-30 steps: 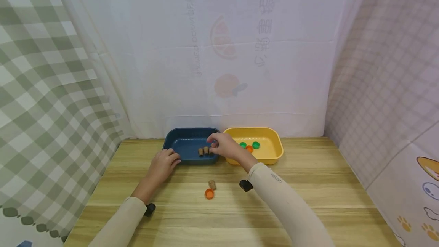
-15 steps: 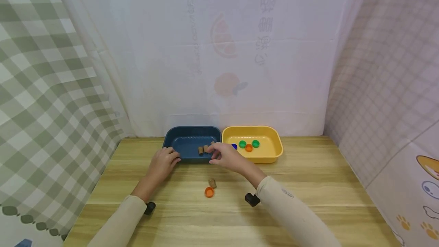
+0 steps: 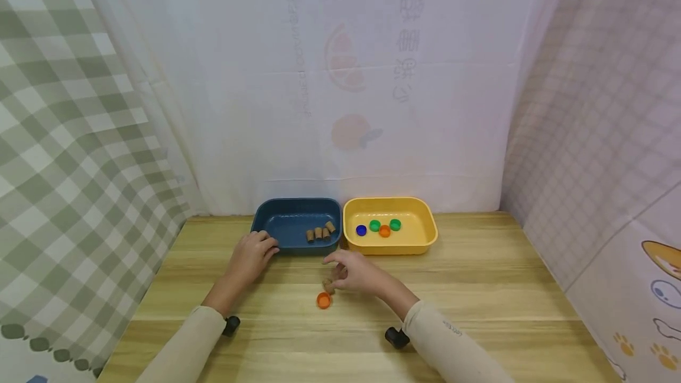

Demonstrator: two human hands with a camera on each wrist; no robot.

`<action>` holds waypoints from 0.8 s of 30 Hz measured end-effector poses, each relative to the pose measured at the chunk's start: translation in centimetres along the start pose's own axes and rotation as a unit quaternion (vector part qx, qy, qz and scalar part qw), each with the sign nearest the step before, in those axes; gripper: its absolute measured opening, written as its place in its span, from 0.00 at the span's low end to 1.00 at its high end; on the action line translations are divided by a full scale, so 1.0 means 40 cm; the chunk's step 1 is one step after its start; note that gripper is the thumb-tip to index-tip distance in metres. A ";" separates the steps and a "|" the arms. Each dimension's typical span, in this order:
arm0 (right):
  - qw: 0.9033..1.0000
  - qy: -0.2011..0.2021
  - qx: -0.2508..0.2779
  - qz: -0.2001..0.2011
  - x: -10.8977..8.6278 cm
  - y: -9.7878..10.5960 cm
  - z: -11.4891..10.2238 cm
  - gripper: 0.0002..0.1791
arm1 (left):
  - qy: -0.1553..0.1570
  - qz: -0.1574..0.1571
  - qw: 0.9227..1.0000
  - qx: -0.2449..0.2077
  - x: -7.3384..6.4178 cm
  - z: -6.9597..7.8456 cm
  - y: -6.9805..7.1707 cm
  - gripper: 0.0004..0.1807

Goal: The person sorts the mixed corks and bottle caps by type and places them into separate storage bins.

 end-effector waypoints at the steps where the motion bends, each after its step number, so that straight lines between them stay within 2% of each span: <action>1: 1.000 0.003 -0.008 -0.005 -0.003 -0.008 0.003 0.27 | 0.001 0.000 1.000 0.001 0.000 0.000 0.000 0.04; 8: 0.998 -0.007 -0.051 -0.023 -0.007 -0.049 0.026 0.27 | 0.006 -0.009 1.000 -0.009 0.000 -0.002 -0.002 0.04; 16: 0.998 0.002 -0.064 -0.029 0.003 -0.057 0.029 0.23 | 0.007 -0.013 1.000 0.003 0.001 -0.004 -0.006 0.04; 24: 0.997 0.011 -0.078 -0.010 0.010 -0.061 0.030 0.18 | 0.007 -0.006 1.000 0.000 0.000 -0.002 -0.004 0.04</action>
Point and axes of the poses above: each hand's wrist, its own x-axis towards the middle knuckle, its own y-axis out of the back of the hand, z = x × y, the point moved 6 cm from there along x, towards the middle knuckle, and after that the axes turned 3 degrees about x, right-handed, at the moved point
